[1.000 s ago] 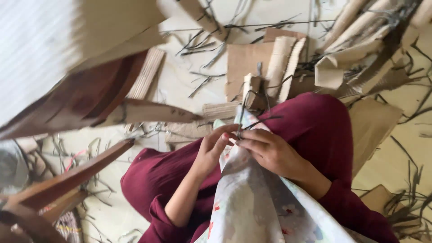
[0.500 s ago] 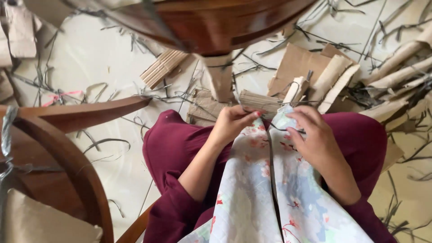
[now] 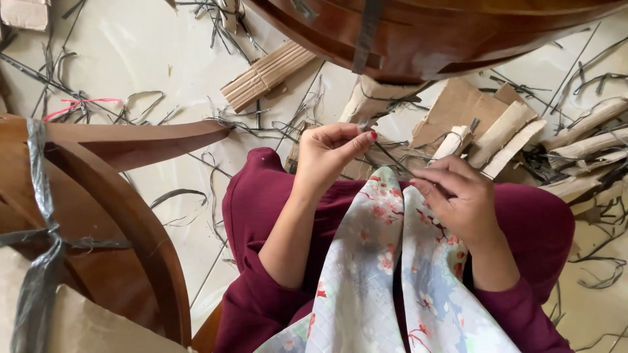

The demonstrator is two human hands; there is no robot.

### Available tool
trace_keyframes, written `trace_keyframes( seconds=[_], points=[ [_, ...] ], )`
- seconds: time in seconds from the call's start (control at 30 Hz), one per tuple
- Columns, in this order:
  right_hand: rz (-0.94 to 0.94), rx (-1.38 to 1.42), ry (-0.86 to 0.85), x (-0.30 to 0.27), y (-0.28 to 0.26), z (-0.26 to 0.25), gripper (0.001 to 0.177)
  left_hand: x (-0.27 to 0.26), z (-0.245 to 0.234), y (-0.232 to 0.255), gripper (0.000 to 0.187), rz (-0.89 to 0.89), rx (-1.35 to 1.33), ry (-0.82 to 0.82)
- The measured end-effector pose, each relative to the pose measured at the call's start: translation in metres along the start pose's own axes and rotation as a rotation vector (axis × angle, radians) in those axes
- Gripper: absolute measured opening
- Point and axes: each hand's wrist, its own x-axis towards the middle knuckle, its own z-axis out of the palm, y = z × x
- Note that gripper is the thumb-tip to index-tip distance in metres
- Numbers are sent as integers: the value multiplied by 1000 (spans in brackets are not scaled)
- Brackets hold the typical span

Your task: Wrapping the legs of a wooden chair with cardboard strips and securing them with black plastic ties for protection.

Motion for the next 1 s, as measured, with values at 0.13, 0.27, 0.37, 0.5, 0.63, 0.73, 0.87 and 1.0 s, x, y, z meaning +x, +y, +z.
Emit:
trace_keyframes(
  seconds=[0.13, 0.27, 0.37, 0.5, 0.63, 0.73, 0.87, 1.0],
  points=[
    [-8, 1, 39, -3, 16, -10, 7, 3, -8, 12, 17, 35, 47, 56],
    [98, -120, 49, -4, 27, -28, 13, 4, -24, 32, 25, 41, 671, 61],
    [164, -160, 117, -7, 33, -38, 13, 10, -49, 3, 51, -206, 1125, -114],
    [143, -159, 221, 2, 37, -43, 9, 2, -43, -8, 82, -444, 1496, -417],
    [75, -103, 249, 30, 53, -24, 9, 3, -40, -22, 76, -459, 1583, -376],
    [59, 16, 203, 52, 70, 4, 5, 21, -51, -27, 76, -336, 1433, -143],
    [212, 275, 119, 84, 89, 40, 15, 40, -47, 4, 95, -322, 716, -110],
    [280, 186, -36, 82, 161, 69, 19, 67, -25, -9, 106, -139, -115, -167]
  ],
)
